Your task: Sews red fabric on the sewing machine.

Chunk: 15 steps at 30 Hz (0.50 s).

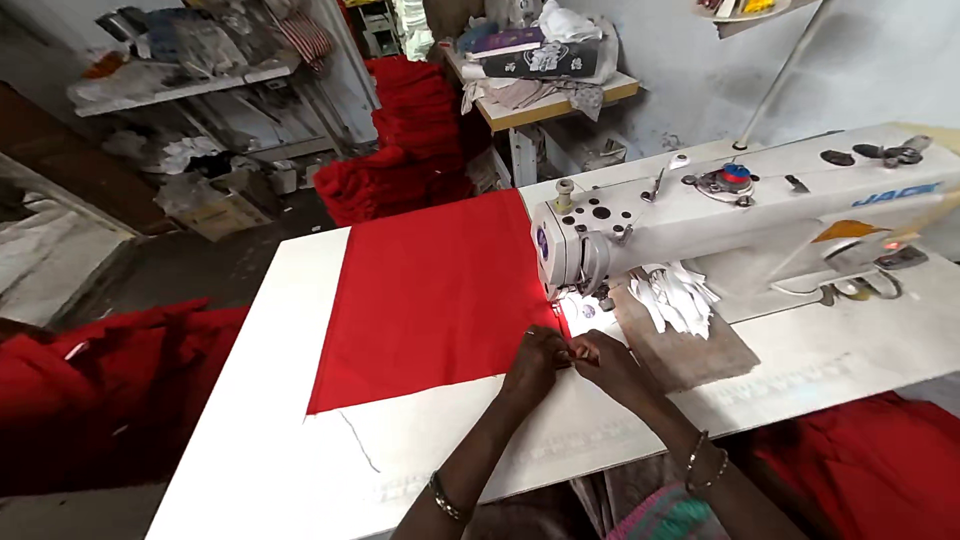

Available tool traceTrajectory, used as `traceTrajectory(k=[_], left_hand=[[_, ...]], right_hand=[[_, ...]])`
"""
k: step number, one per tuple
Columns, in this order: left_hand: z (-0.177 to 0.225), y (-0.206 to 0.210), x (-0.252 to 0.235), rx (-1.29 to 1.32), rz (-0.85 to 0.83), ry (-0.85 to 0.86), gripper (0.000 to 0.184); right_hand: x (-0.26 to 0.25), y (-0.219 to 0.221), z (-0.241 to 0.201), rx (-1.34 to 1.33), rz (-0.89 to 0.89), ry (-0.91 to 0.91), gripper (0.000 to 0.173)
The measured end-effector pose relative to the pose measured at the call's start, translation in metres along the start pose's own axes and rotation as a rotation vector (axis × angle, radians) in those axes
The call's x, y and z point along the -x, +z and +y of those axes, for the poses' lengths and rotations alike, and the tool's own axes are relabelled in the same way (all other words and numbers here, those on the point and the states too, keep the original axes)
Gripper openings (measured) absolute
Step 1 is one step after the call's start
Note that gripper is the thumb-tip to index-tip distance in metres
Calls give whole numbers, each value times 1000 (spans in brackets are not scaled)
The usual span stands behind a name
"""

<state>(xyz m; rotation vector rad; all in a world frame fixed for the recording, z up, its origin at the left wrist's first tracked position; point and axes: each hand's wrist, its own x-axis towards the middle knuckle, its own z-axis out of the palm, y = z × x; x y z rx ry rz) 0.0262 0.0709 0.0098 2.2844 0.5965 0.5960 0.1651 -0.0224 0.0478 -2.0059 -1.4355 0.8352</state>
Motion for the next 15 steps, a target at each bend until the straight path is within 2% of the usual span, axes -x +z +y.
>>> traceTrajectory(k=[1,3,5,7,10,12,15], left_hand=[[2,-1,-1,33,-22,-51,16],[1,-3,-2,126,-43,-113,17],[-3,-1,0,153,-13,-93,15],[-4,3,5,92,53,-43,15],[-1,7,1,86,90,-91,13],[3,3,-10,122,20,-201,15],[18,-15,-39,108,-242,-527,26]], right_hand=[[0,3,5,-4,34,-19,24],[-2,19,20,17,233,-148,15],[-4,24,23,31,323,-190,12],[-3,17,14,34,256,-106,15],[-9,-2,1,24,71,30,19],[-12,0,6,27,145,-29,15],[-11,17,30,116,393,-329,10]])
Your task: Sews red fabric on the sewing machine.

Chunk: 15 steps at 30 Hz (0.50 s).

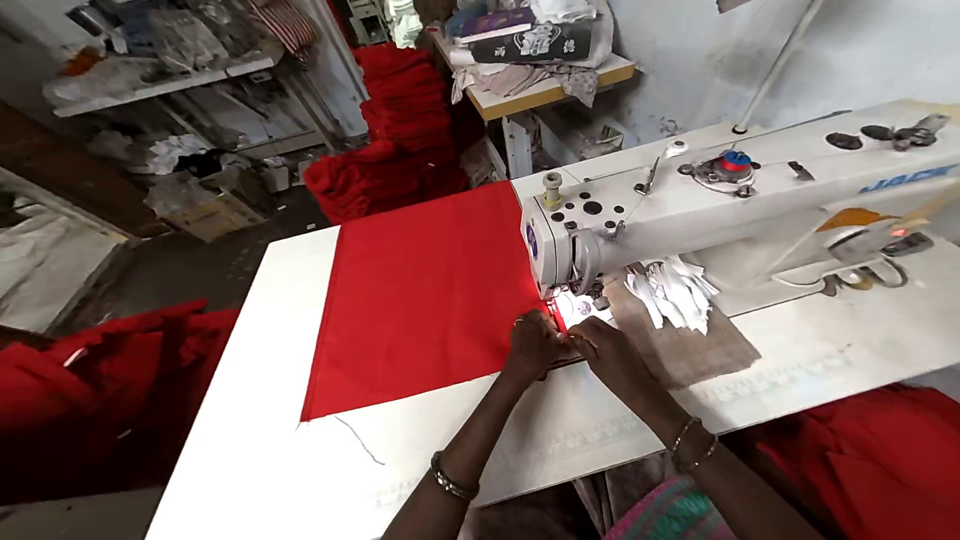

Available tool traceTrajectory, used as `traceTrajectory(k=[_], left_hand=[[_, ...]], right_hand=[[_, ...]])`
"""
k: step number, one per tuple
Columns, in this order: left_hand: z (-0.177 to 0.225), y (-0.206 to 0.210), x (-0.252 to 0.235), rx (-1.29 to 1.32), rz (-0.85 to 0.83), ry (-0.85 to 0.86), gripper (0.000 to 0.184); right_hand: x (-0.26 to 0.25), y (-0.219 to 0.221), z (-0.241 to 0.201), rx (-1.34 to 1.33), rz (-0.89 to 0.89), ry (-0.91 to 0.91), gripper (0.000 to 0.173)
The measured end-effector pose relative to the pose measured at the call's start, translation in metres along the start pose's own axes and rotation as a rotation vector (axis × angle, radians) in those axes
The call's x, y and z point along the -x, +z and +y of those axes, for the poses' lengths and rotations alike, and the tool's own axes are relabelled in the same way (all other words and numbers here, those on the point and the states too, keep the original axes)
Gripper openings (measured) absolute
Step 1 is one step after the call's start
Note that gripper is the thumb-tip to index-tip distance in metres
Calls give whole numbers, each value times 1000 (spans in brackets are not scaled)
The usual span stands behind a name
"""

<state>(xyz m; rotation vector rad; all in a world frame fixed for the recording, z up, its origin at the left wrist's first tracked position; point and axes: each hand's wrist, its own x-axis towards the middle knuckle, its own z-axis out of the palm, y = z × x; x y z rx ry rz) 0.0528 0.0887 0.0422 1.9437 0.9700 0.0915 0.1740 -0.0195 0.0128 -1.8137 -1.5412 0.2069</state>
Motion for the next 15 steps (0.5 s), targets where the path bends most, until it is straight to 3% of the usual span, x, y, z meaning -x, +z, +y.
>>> traceTrajectory(k=[3,5,7,9,11,15], left_hand=[[9,-9,-9,3,-114,-105,30],[12,-3,-2,-84,-52,-70,27],[15,4,15,-135,74,7,25],[2,10,23,-105,197,110,20],[-9,13,19,-45,240,134,17],[13,-2,6,-73,99,-101,21]], right_hand=[[10,8,5,168,84,-232,12],[8,10,5,196,109,-255,13],[1,5,-1,121,47,-122,14],[-10,-7,-11,18,-150,96,17],[-17,-10,-7,-46,-239,186,18],[-15,-3,-1,-113,-68,169,9]])
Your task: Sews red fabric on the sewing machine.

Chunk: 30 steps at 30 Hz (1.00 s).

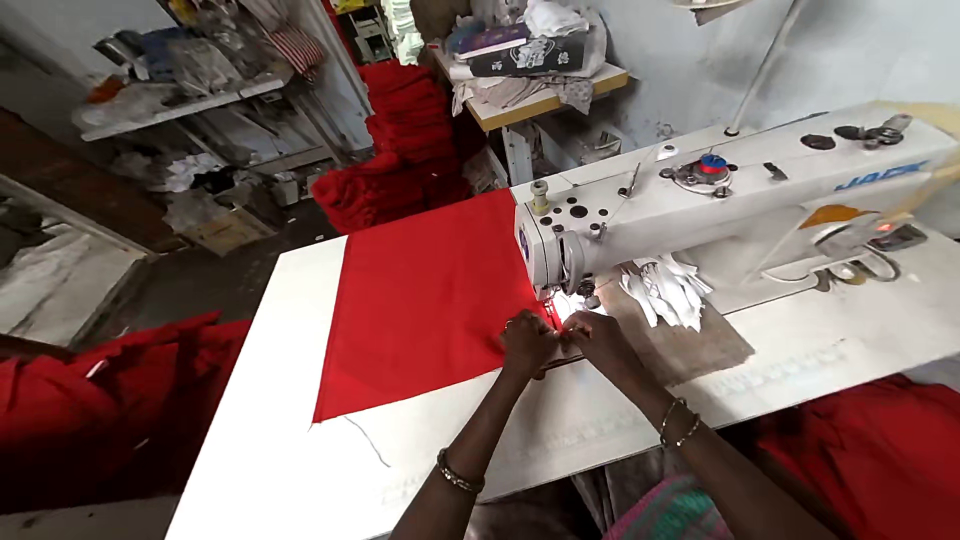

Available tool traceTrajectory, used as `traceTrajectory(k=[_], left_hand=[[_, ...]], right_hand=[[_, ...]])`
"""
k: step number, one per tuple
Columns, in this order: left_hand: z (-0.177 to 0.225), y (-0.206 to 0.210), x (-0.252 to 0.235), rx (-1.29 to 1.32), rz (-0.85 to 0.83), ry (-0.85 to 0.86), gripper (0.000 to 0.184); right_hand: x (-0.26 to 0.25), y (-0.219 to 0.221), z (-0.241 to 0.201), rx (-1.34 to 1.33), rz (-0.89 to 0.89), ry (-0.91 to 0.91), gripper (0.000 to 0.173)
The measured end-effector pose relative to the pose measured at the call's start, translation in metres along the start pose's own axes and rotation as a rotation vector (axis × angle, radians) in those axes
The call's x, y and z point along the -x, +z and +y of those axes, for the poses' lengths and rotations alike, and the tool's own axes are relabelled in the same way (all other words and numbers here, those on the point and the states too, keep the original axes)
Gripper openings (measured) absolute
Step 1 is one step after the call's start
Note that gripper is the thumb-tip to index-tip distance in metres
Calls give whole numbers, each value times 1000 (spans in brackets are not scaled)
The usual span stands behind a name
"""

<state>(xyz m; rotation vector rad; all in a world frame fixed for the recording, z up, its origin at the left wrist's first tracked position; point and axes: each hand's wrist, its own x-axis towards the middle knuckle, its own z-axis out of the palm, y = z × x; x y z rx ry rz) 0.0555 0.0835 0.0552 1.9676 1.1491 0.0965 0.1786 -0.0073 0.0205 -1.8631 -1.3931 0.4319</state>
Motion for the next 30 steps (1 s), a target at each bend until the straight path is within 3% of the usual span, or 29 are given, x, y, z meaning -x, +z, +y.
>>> traceTrajectory(k=[3,7,9,11,13,17,20,23,25,28,30], left_hand=[[3,7,2,-9,106,33,18],[-22,38,13,-211,376,390,13],[-29,39,10,-310,395,433,21],[-24,23,0,-289,299,366,26],[-25,5,-16,-287,244,405,24],[-40,-41,-45,-448,19,695,21],[-48,-70,-59,-595,-144,895,32],[-59,-60,-55,-598,-229,818,33],[-64,-33,-37,-481,-154,697,32],[-37,-1,-4,-466,-27,393,37],[-31,14,6,-423,92,309,36]], right_hand=[[10,3,-2,82,42,-108,11],[10,12,-2,182,114,-206,10],[3,15,1,193,120,-182,10],[-8,16,0,148,115,-90,12],[-17,19,0,98,155,-22,12],[-23,22,-1,66,150,80,16],[-22,21,-1,54,130,132,15],[-21,15,-1,13,88,187,16],[-20,12,-2,13,50,219,19],[-21,14,-2,43,93,208,18],[-19,20,2,77,120,154,18]])
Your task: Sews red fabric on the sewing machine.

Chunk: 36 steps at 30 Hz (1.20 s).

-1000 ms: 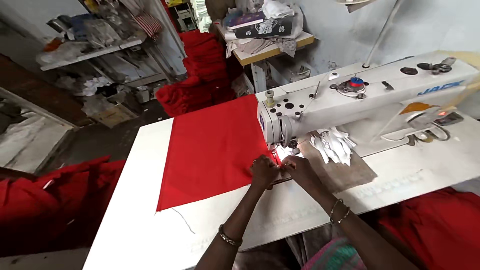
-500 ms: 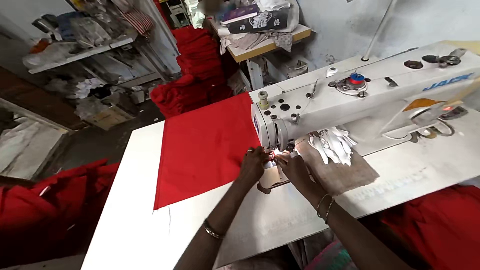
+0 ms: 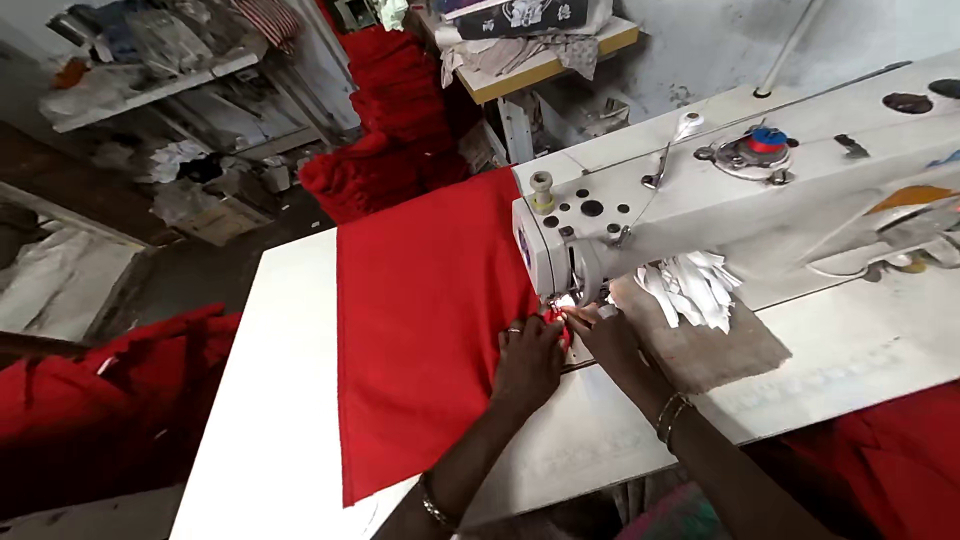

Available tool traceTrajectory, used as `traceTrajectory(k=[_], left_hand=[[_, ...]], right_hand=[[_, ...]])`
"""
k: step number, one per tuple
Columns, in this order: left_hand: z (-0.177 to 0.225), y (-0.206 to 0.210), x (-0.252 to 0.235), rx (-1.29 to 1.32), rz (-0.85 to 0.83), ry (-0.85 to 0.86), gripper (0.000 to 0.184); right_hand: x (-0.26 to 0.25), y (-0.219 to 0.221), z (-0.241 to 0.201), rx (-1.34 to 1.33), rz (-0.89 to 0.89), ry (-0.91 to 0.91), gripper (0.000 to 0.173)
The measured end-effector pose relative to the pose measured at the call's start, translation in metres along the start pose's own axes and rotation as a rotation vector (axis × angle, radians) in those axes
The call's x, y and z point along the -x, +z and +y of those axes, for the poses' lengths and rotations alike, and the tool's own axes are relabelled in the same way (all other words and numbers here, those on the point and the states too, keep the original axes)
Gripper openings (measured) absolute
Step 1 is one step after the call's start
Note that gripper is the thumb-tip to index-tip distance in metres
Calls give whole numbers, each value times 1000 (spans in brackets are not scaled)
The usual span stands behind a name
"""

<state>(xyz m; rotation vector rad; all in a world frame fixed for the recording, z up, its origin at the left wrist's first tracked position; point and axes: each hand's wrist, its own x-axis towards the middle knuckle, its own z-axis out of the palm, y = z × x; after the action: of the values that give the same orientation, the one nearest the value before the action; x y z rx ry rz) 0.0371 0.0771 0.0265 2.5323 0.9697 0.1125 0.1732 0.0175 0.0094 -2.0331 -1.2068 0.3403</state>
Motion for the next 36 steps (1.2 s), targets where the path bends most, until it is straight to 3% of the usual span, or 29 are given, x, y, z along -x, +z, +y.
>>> traceTrajectory(k=[3,7,8,10,12,13,16,20,27,31,33,36], left_hand=[[7,5,2,11,66,-53,35],[10,4,1,-12,76,-70,37],[9,6,1,-16,92,-61,36],[8,6,0,-28,102,-53,37],[7,8,0,-21,135,-44,37],[7,9,0,-16,132,-49,37],[7,13,2,-45,165,-31,35],[6,22,0,-77,326,32,30],[10,23,7,-62,284,-25,34],[11,22,8,-71,288,-24,34],[11,20,7,-65,260,-39,35],[14,15,4,-45,184,-90,37]], right_hand=[[-3,5,3,37,35,-93,16],[-22,-20,9,42,-265,-123,22],[-22,-33,8,55,-254,-163,19],[-10,-69,18,127,40,-277,16],[1,-116,51,193,353,-243,25],[7,-141,74,246,426,-178,31],[27,-162,146,306,466,-28,35],[32,-153,168,270,453,-24,31],[33,-152,159,318,507,-57,37],[51,-141,106,251,513,-114,36],[79,-110,62,188,420,-240,32],[132,-44,4,155,179,-710,23]])
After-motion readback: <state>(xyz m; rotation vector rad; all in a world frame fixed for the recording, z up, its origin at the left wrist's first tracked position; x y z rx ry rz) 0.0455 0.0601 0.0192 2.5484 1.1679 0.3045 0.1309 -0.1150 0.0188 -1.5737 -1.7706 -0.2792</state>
